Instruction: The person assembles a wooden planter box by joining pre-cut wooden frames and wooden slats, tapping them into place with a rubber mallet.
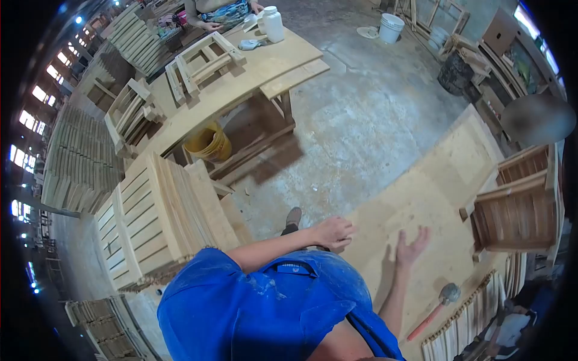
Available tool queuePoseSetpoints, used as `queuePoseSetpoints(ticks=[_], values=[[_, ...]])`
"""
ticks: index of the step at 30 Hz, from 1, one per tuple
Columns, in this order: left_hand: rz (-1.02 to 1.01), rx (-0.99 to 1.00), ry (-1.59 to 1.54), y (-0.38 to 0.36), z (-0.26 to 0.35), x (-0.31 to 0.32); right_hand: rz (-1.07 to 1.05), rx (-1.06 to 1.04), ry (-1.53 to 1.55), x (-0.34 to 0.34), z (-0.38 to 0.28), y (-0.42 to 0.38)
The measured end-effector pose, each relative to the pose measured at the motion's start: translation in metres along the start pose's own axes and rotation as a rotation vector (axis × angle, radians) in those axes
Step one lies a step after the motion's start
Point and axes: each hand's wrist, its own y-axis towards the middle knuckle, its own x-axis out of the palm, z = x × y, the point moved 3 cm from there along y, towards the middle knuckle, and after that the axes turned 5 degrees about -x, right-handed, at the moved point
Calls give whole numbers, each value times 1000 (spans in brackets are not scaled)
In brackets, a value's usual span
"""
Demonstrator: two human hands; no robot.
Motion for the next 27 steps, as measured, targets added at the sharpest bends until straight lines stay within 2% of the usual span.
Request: queuePoseSetpoints(ticks=[1,3,4,6,8,9,11,13,16,18,22,27], values=[[18,4,3,5,-20,-17,8,-17,-2,29,-20,6],[-103,121,95,1,-56,-39,-8,-18,18,79,-57,1],[-93,102,79,-2,-73,-54,-31,-32,17,90,-81,0],[79,75,103,-2,-116,-100,-180,99,-154,111,-118,2],[208,4,143,-11,-147,-153,-167,91,-145,115,-122,6],[209,-2,148,-19,-159,-174,-149,88,-151,114,-120,7],[307,-221,201,-35,-186,-210,-137,105,-121,119,-119,11],[329,-259,199,-48,-205,-236,-181,88,-189,115,-124,14],[383,-326,216,-72,-203,-252,-186,153,-204,117,-124,13],[427,-360,242,-88,-195,-256,-188,120,-198,118,-118,11],[416,-388,254,-119,-181,-256,-162,143,-165,120,-116,9],[466,-443,187,-146,-196,-290,-74,193,-58,122,-126,-1]])
